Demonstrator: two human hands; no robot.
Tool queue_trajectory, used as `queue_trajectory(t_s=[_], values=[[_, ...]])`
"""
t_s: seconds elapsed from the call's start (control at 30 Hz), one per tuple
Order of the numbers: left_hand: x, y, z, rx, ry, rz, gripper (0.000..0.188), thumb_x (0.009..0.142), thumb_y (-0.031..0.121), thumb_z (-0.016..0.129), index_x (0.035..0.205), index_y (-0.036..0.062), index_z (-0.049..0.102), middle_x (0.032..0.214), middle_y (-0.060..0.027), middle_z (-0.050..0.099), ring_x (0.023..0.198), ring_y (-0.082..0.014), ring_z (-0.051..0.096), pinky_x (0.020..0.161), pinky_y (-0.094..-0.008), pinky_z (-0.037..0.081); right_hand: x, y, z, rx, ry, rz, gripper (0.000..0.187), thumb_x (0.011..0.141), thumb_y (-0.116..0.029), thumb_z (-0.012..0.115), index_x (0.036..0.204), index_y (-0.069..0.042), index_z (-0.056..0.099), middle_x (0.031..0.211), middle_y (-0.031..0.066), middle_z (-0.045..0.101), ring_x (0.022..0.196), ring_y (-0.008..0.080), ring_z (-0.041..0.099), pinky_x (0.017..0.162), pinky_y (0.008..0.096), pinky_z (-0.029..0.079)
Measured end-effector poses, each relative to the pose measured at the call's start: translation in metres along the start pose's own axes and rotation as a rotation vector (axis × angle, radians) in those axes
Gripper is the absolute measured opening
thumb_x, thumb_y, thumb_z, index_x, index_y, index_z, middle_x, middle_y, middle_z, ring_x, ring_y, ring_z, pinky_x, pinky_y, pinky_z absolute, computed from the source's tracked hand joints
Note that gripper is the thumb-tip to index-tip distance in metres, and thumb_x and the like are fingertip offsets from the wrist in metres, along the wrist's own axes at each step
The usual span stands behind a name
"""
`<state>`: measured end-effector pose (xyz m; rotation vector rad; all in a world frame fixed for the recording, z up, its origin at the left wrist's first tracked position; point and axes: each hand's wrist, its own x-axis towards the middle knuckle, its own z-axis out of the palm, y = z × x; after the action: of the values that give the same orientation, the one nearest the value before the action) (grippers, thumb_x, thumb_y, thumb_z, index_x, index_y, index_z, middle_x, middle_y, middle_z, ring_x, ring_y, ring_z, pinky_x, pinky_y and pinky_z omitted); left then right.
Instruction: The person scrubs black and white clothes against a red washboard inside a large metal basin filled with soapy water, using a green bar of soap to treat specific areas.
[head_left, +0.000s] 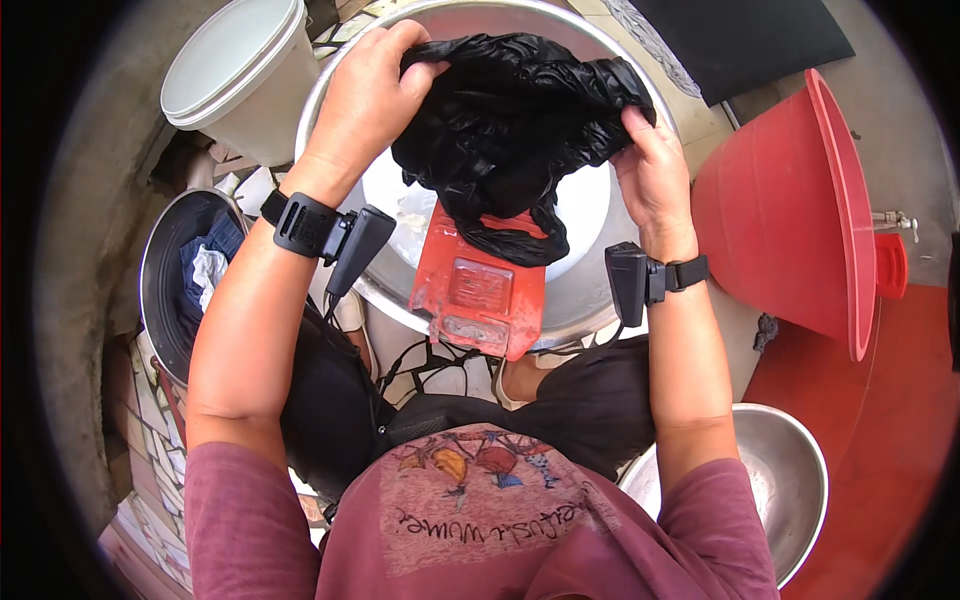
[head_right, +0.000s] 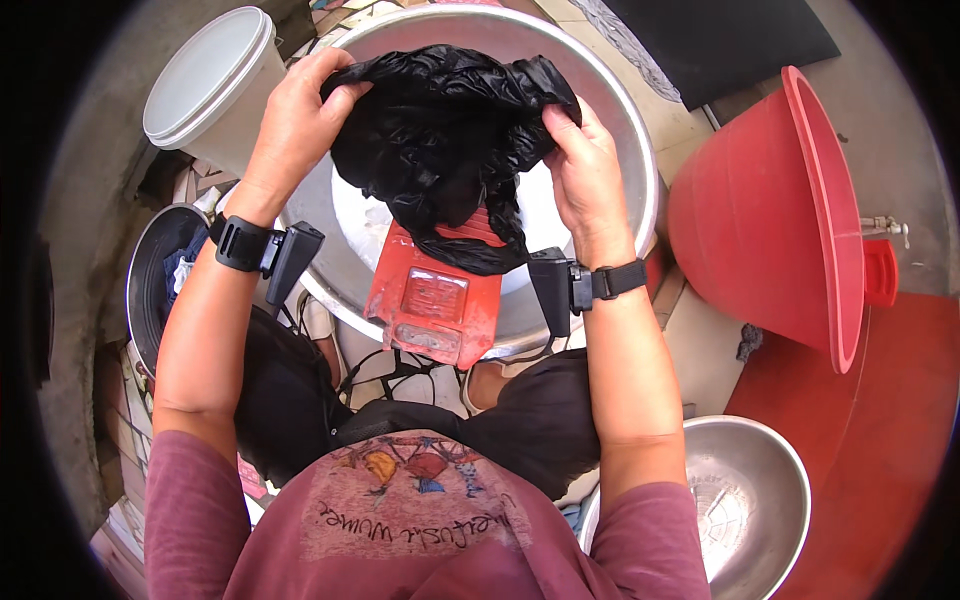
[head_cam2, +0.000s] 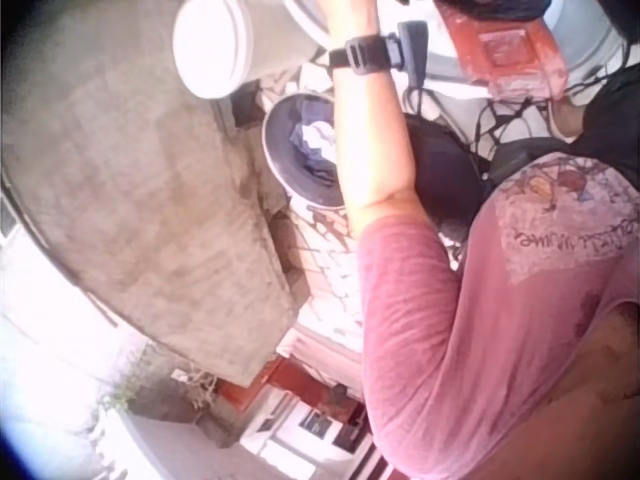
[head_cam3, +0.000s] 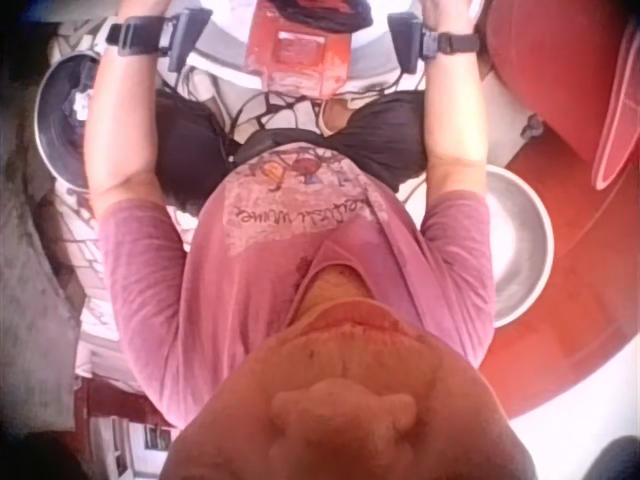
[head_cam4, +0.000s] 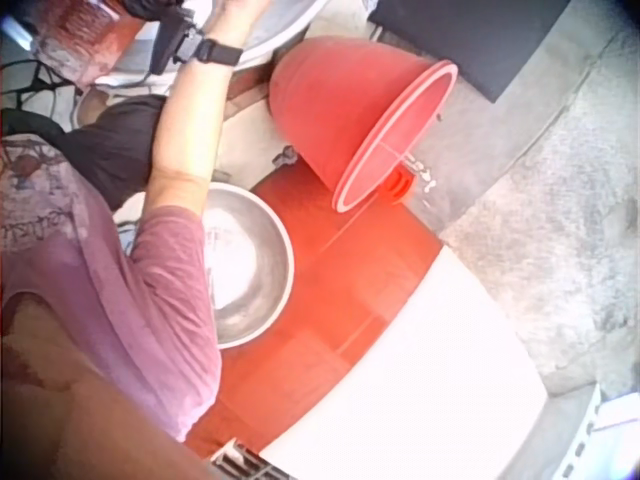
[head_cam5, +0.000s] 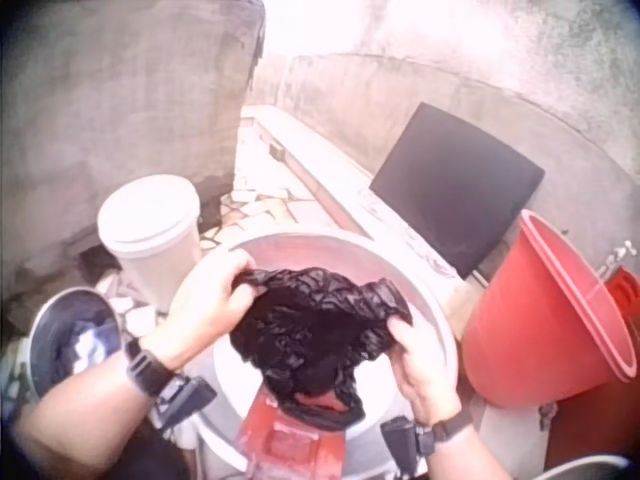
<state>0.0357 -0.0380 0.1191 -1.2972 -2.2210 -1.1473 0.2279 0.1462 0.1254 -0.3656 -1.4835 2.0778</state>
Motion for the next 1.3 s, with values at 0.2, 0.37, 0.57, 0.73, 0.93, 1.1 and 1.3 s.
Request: queue_trajectory(t_s=[0.2, 0.37, 0.57, 0.73, 0.93, 1.1, 1.3], values=[[0.001, -0.009, 0.015, -0.550, -0.222, -0.462, 0.023, 0.086, 0.019, 0.056, 0.100, 0.0008, 0.056, 0.091, -0.0034, 0.059, 0.085, -0.0094, 0.053, 0.076, -0.0224, 0.041, -0.002, 0.002, 0.005, 0.160, -0.074, 0.064, 0.030, 0.091, -0.015, 0.049, 0.118, -0.002, 0.051, 0.112, 0.0074, 0.058, 0.106, 0.0198, 0.053, 0.092, 0.0343, 0.041], [0.002, -0.008, 0.018, -0.543, -0.256, -0.511, 0.034, 0.086, 0.026, 0.056, 0.107, -0.0006, 0.055, 0.094, -0.0026, 0.060, 0.088, -0.0085, 0.052, 0.080, -0.0207, 0.039, 0.004, -0.001, -0.003, 0.278, -0.086, 0.156, 0.035, 0.095, -0.025, 0.041, 0.122, -0.004, 0.048, 0.119, 0.0075, 0.056, 0.109, 0.0219, 0.053, 0.095, 0.0382, 0.040], [0.005, -0.009, 0.020, -0.398, -0.265, -0.501, 0.034, 0.082, 0.030, 0.063, 0.097, 0.0011, 0.056, 0.082, 0.0000, 0.058, 0.075, -0.0066, 0.053, 0.070, -0.0213, 0.042, 0.006, -0.010, -0.010, 0.666, -0.265, 0.233, 0.035, 0.096, -0.025, 0.038, 0.112, 0.000, 0.055, 0.111, 0.0146, 0.060, 0.102, 0.0277, 0.058, 0.093, 0.0402, 0.044], [0.003, 0.005, 0.009, -0.319, -0.132, -0.238, 0.025, 0.080, 0.022, 0.066, 0.088, 0.0027, 0.053, 0.070, 0.0037, 0.053, 0.066, -0.0041, 0.048, 0.061, -0.0214, 0.040, 0.000, -0.015, -0.005, 0.610, -0.138, 0.240, 0.035, 0.095, -0.025, 0.038, 0.112, 0.000, 0.056, 0.110, 0.0149, 0.061, 0.101, 0.0276, 0.058, 0.092, 0.0401, 0.045], [0.000, 0.007, 0.008, -0.651, -0.268, -0.254, 0.020, 0.087, 0.017, 0.054, 0.098, 0.0007, 0.061, 0.084, -0.0003, 0.063, 0.079, -0.0083, 0.057, 0.077, -0.0215, 0.043, -0.006, -0.015, 0.006, 0.570, -0.111, 0.328, 0.036, 0.095, -0.028, 0.039, 0.113, -0.001, 0.055, 0.110, 0.0130, 0.061, 0.099, 0.0262, 0.059, 0.090, 0.0386, 0.046], [0.002, 0.019, -0.003, -1.518, -0.406, -0.772, 0.026, 0.084, 0.020, 0.059, 0.097, -0.0019, 0.063, 0.095, -0.0077, 0.065, 0.084, -0.0148, 0.063, 0.080, -0.0270, 0.048, -0.010, -0.015, 0.026, 0.285, -0.113, 0.250, 0.037, 0.091, -0.023, 0.049, 0.120, 0.000, 0.049, 0.114, 0.0121, 0.058, 0.103, 0.0222, 0.057, 0.089, 0.0346, 0.046], [-0.004, 0.009, 0.002, -0.104, -0.208, -0.260, 0.042, 0.072, 0.027, 0.070, 0.099, -0.0008, 0.053, 0.088, -0.0192, 0.063, 0.084, -0.0307, 0.062, 0.076, -0.0365, 0.046, -0.012, -0.010, 0.030, -0.166, -0.166, 0.218, 0.036, 0.075, -0.006, 0.063, 0.110, 0.000, 0.055, 0.100, 0.0047, 0.060, 0.091, 0.0124, 0.056, 0.082, 0.0265, 0.044]])
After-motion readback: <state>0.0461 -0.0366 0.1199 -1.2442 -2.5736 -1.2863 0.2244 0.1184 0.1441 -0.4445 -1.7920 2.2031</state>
